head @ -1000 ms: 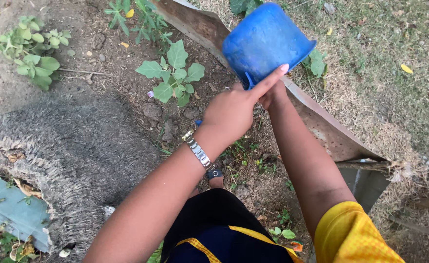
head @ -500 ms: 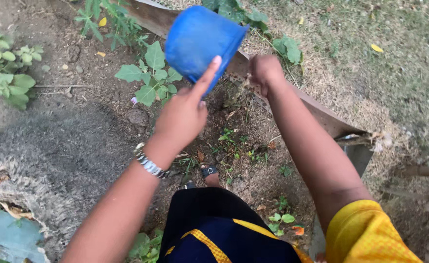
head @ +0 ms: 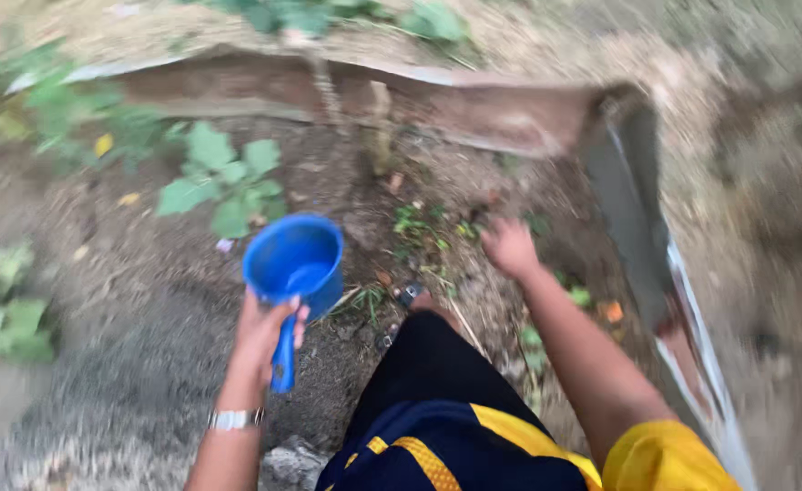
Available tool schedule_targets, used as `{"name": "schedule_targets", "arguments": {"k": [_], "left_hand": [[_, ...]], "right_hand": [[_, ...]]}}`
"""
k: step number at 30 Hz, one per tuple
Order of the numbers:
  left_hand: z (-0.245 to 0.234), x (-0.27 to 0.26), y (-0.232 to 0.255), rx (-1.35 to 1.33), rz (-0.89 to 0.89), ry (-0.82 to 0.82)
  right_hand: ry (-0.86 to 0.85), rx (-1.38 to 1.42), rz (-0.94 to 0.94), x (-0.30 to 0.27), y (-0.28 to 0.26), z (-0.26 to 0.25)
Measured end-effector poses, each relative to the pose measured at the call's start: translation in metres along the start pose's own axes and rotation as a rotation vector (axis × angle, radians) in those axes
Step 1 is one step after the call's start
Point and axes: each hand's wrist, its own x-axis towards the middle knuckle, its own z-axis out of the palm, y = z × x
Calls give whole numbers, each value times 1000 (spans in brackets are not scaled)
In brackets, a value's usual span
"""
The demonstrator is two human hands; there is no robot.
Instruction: The person waters plants in a garden using a blue plastic scoop to pour water from a bucket onto individual plants.
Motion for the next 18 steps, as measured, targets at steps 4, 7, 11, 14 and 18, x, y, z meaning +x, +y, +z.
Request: {"name": "schedule_targets", "arguments": {"k": [4,7,11,14,18], "left_hand": [[2,-5,-67,228,-98,0],[33,1,-79,377,-58,-189],[124,0,-71,599,-71,-391],[205,-4,-52,623,29,-600],[300,-30,-46,728,112,-712]], "right_hand": [[-369,-120,254,-252,95,46],[-327,40,1048,-372,113,35],[126,303,1264,-442,124,23],[457,435,1272,-450,118,1],[624,611,1368,-461,104,-45]]}}
